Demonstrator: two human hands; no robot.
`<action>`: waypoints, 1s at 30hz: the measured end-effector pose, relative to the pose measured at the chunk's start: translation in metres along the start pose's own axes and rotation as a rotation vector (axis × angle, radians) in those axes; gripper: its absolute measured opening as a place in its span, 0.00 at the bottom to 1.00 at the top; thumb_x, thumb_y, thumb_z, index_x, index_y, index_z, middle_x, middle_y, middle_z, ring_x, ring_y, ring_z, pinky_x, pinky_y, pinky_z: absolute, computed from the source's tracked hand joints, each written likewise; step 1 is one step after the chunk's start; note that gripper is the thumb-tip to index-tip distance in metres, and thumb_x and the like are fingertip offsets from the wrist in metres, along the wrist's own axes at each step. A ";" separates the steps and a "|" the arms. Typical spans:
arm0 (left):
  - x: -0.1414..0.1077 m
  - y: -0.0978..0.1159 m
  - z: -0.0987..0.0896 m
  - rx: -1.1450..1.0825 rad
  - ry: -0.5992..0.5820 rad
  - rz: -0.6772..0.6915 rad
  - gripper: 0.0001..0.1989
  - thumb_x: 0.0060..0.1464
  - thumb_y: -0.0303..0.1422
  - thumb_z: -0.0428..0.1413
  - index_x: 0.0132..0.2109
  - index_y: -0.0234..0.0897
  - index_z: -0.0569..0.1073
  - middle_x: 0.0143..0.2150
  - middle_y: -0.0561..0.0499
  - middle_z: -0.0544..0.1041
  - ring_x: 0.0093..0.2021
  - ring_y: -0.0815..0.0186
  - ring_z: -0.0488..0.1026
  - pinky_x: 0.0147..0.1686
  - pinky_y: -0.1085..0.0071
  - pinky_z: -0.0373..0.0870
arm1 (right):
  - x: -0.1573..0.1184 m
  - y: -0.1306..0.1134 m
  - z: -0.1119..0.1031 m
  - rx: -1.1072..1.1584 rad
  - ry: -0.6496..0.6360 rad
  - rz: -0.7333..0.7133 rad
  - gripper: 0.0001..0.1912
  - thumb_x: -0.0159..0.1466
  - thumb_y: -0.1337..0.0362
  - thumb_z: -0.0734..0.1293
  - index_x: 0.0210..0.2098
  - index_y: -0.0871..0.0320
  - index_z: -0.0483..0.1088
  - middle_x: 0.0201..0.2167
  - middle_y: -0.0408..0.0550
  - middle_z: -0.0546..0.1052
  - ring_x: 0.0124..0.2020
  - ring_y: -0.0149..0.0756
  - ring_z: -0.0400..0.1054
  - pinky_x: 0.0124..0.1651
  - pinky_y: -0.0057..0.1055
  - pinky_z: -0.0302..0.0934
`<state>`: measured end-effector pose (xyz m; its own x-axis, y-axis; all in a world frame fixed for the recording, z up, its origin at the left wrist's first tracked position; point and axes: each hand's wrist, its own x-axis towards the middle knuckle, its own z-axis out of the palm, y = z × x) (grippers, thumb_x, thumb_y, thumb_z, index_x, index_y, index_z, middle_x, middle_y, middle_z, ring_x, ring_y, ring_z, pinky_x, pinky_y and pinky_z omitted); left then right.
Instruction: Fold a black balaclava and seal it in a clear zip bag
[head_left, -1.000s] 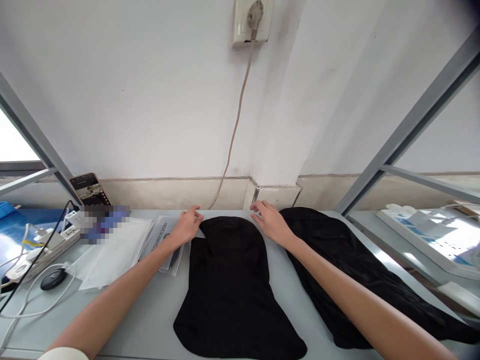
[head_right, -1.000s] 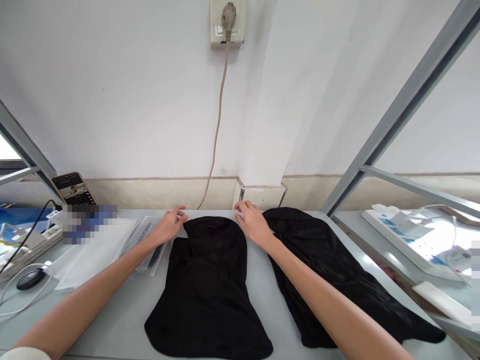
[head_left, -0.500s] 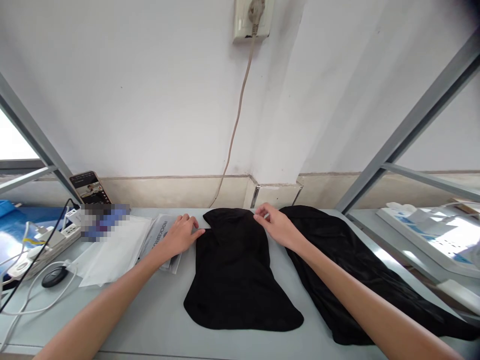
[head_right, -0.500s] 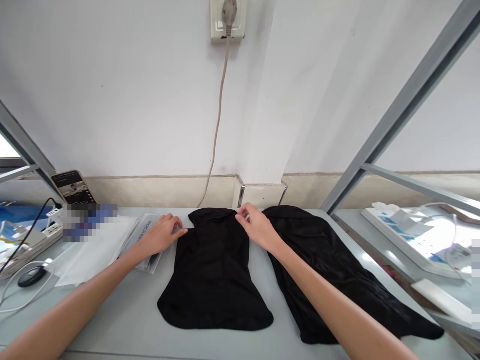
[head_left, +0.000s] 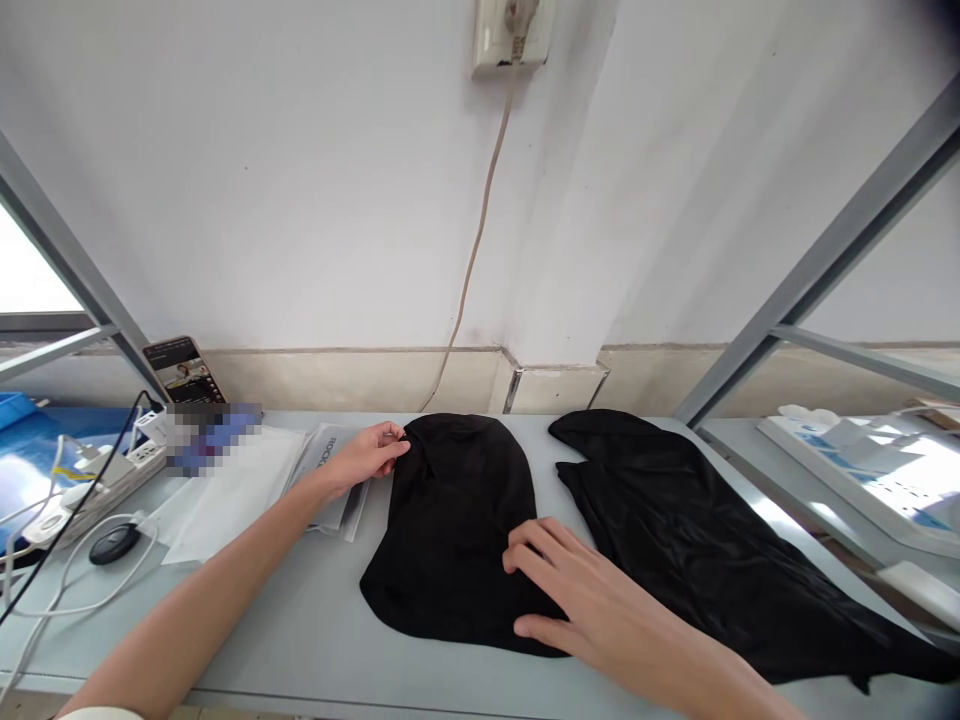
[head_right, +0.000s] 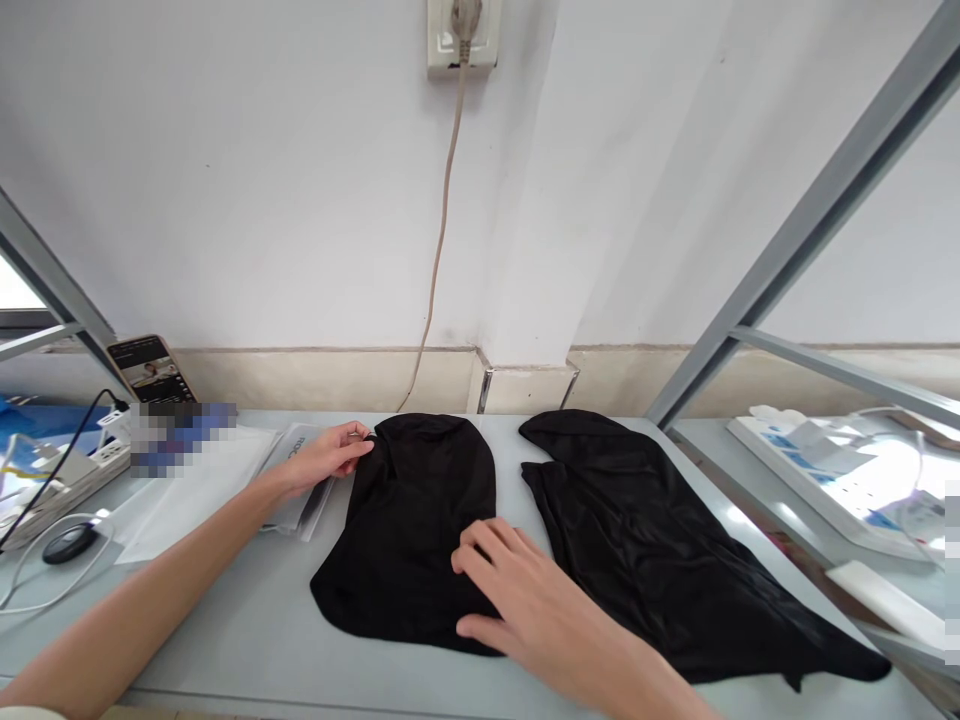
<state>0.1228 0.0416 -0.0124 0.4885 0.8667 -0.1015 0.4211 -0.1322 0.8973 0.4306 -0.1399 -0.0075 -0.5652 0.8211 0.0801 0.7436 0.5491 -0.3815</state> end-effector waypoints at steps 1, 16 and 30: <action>0.001 -0.003 0.001 -0.004 -0.003 0.001 0.19 0.63 0.52 0.56 0.43 0.41 0.68 0.27 0.58 0.65 0.26 0.69 0.63 0.26 0.73 0.59 | -0.001 -0.002 0.004 -0.056 -0.002 -0.029 0.14 0.66 0.61 0.76 0.48 0.52 0.72 0.49 0.48 0.75 0.50 0.49 0.69 0.52 0.43 0.67; 0.023 -0.020 -0.011 0.359 0.250 0.000 0.12 0.63 0.44 0.56 0.45 0.40 0.71 0.42 0.46 0.76 0.44 0.55 0.74 0.44 0.63 0.69 | -0.006 -0.001 -0.009 -0.083 0.027 -0.138 0.15 0.74 0.75 0.56 0.37 0.53 0.67 0.36 0.48 0.74 0.35 0.43 0.67 0.41 0.38 0.63; -0.088 0.033 0.028 0.614 -0.114 0.351 0.18 0.67 0.48 0.58 0.58 0.47 0.70 0.56 0.48 0.72 0.56 0.54 0.68 0.56 0.59 0.66 | -0.022 0.022 -0.006 0.124 -0.103 0.284 0.04 0.70 0.62 0.68 0.40 0.49 0.66 0.36 0.42 0.77 0.37 0.42 0.74 0.39 0.36 0.65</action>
<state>0.1155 -0.0522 0.0143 0.7371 0.6716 0.0745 0.5618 -0.6703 0.4848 0.4616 -0.1450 -0.0123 -0.3796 0.9150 -0.1369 0.8313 0.2724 -0.4846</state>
